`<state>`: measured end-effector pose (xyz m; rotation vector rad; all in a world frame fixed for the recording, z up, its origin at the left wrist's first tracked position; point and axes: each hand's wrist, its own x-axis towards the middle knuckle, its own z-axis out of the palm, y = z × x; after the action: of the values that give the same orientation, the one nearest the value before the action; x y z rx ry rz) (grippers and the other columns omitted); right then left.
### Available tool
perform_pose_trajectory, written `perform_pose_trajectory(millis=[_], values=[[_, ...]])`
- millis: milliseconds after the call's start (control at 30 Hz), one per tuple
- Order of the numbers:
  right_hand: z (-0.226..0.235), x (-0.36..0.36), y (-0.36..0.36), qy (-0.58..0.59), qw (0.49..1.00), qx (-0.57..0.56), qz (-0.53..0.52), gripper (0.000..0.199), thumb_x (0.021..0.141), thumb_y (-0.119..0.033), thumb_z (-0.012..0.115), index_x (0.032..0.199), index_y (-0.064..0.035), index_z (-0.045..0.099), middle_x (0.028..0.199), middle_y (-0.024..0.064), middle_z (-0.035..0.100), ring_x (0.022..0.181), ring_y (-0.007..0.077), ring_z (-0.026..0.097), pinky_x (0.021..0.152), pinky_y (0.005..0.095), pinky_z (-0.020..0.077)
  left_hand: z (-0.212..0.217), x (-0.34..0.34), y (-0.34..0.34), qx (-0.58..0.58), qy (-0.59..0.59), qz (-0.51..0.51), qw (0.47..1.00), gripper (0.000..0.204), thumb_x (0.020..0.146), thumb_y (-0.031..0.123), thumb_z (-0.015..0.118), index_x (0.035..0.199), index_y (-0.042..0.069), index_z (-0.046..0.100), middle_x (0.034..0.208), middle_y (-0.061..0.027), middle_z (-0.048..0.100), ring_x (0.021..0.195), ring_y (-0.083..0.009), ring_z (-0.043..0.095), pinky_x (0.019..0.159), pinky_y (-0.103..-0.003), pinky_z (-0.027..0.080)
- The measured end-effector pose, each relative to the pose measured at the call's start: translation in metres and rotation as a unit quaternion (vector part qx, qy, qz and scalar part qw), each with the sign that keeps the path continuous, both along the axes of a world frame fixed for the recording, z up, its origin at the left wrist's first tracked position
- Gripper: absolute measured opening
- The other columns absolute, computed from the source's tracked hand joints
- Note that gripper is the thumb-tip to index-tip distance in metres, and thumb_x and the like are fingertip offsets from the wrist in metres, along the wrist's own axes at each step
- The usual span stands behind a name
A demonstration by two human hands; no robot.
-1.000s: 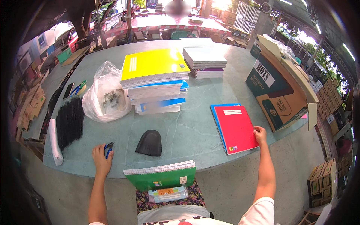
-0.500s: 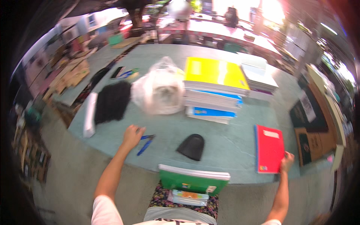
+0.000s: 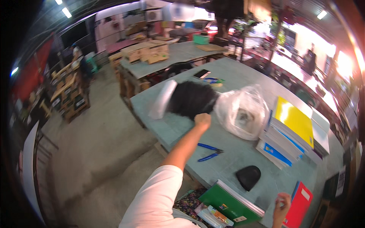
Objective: The person inserts a spiral coil into the pre-punched holes of a notebook, then uses pliers to cut and bend the end of the wire. They repeat this process with multiple notebooks of various colors.
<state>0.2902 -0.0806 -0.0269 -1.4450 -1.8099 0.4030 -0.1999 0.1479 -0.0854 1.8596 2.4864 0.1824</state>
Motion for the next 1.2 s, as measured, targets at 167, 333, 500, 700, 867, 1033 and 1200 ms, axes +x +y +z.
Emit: perform_pose_trajectory(millis=[167,333,500,700,867,1033,1200], values=[[0.025,-0.155,-0.018,-0.135,0.957,0.041,0.252,0.028,0.073,-0.015,0.068,0.095,0.0012,0.062,0.099,0.0172,0.059,0.093,0.033,0.055,0.078,0.0373,0.0438,0.024,-0.049,-0.02,0.13,0.035,0.043,0.99,0.024,0.081,0.021,0.057,0.087,-0.001,0.066,0.1,-0.0207,0.061,0.084,-0.0338,0.066,0.068,-0.041,0.054],[-0.008,-0.187,-0.001,-0.21,0.944,-0.033,0.252,0.034,0.082,-0.022,0.057,0.104,0.0042,0.059,0.108,0.0233,0.057,0.101,0.0384,0.052,0.086,0.0428,0.0419,0.076,-0.039,-0.049,0.374,-0.087,0.046,0.922,0.02,0.092,0.021,0.044,0.088,0.001,0.045,0.065,-0.0206,0.06,0.06,-0.0379,0.062,0.052,-0.047,0.051],[-0.017,-0.185,-0.01,-0.131,0.957,-0.048,0.255,0.022,0.085,-0.019,0.055,0.1,-0.0051,0.062,0.095,0.0195,0.059,0.088,0.04,0.056,0.074,0.044,0.0462,0.1,-0.041,-0.11,0.528,-0.295,-0.059,0.794,0.016,0.092,0.015,0.049,0.084,0.003,0.044,0.058,-0.0083,0.057,0.047,-0.0205,0.058,0.043,-0.036,0.045],[-0.021,-0.188,-0.017,-0.051,0.965,0.069,0.246,0.024,0.066,0.007,0.064,0.088,-0.0011,0.065,0.073,0.0148,0.059,0.065,0.0311,0.058,0.056,0.0384,0.0446,0.011,-0.07,-0.118,0.117,-0.476,0.026,0.871,0.02,0.086,0.021,0.06,0.08,0.003,0.055,0.064,-0.007,0.058,0.05,-0.0143,0.057,0.041,-0.029,0.045],[-0.027,-0.183,-0.028,-0.103,0.955,0.048,0.275,0.039,0.059,-0.001,0.064,0.098,-0.0088,0.064,0.085,0.0103,0.061,0.078,0.0304,0.058,0.064,0.038,0.0461,0.008,-0.083,-0.125,0.226,-0.685,0.081,0.688,0.012,0.087,0.013,0.058,0.092,0.002,0.059,0.071,-0.0077,0.06,0.053,-0.0124,0.056,0.044,-0.026,0.048],[-0.015,-0.185,-0.039,-0.116,0.94,0.168,0.272,0.042,0.059,0.001,0.062,0.1,-0.005,0.063,0.091,0.0123,0.059,0.08,0.0287,0.057,0.065,0.0375,0.0477,0.07,-0.097,-0.15,0.284,-0.911,-0.159,0.253,0.014,0.088,0.013,0.06,0.099,0.005,0.06,0.076,-0.0023,0.059,0.066,-0.0106,0.055,0.055,-0.023,0.045],[-0.013,-0.193,-0.049,-0.071,0.953,0.048,0.291,0.028,0.069,0.003,0.06,0.096,-0.0025,0.06,0.083,0.0123,0.058,0.073,0.0298,0.057,0.061,0.0372,0.0477,0.051,-0.105,-0.174,0.352,-0.875,-0.055,0.328,0.02,0.086,0.01,0.062,0.103,0.003,0.057,0.071,-0.0022,0.055,0.058,-0.0107,0.051,0.05,-0.024,0.043]])
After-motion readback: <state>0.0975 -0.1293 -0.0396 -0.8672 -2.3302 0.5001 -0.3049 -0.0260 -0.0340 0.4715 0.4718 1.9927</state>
